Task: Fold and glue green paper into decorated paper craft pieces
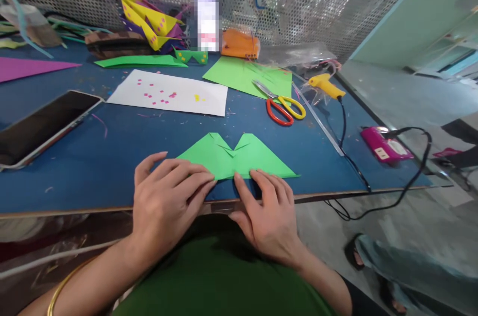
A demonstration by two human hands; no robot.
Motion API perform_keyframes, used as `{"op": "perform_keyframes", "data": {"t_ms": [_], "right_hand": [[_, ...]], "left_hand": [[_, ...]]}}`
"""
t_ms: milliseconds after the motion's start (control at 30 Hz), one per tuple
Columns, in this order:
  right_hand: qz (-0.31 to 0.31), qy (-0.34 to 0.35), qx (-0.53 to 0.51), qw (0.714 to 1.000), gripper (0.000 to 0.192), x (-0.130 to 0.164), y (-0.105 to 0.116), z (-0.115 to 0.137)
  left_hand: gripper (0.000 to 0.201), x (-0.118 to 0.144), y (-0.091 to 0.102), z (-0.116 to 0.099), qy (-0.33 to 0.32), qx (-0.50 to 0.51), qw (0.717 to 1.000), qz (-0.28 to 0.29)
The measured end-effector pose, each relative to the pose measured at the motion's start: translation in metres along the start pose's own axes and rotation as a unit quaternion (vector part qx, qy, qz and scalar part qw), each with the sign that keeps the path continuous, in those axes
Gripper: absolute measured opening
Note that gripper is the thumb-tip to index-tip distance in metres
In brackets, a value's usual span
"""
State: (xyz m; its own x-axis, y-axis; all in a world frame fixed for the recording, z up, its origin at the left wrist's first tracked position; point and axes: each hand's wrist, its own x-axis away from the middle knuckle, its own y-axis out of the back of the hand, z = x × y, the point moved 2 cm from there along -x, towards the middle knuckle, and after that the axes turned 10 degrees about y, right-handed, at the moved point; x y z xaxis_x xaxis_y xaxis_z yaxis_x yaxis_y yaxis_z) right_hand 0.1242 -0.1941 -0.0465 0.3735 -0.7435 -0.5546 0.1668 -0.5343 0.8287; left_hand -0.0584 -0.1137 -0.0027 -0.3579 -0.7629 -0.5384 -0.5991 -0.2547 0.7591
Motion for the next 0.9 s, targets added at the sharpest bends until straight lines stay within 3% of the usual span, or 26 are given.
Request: {"op": "perform_keyframes", "data": {"t_ms": [333,633,900], "right_hand": [[-0.033,0.051,-0.027,0.998,0.046,-0.005,-0.005,0.003],[-0.030,0.042,-0.043,0.998,0.044,-0.006,-0.008,0.002],[-0.012,0.041,-0.050,0.998,0.044,-0.006,-0.006,0.000]], "left_hand": [[0.020,-0.001,-0.008,-0.010,0.006,-0.002,1.000,0.023],[0.020,-0.010,-0.009,-0.008,0.050,0.001,0.998,0.035],[0.019,-0.012,-0.008,-0.006,0.049,-0.007,0.997,0.063]]}}
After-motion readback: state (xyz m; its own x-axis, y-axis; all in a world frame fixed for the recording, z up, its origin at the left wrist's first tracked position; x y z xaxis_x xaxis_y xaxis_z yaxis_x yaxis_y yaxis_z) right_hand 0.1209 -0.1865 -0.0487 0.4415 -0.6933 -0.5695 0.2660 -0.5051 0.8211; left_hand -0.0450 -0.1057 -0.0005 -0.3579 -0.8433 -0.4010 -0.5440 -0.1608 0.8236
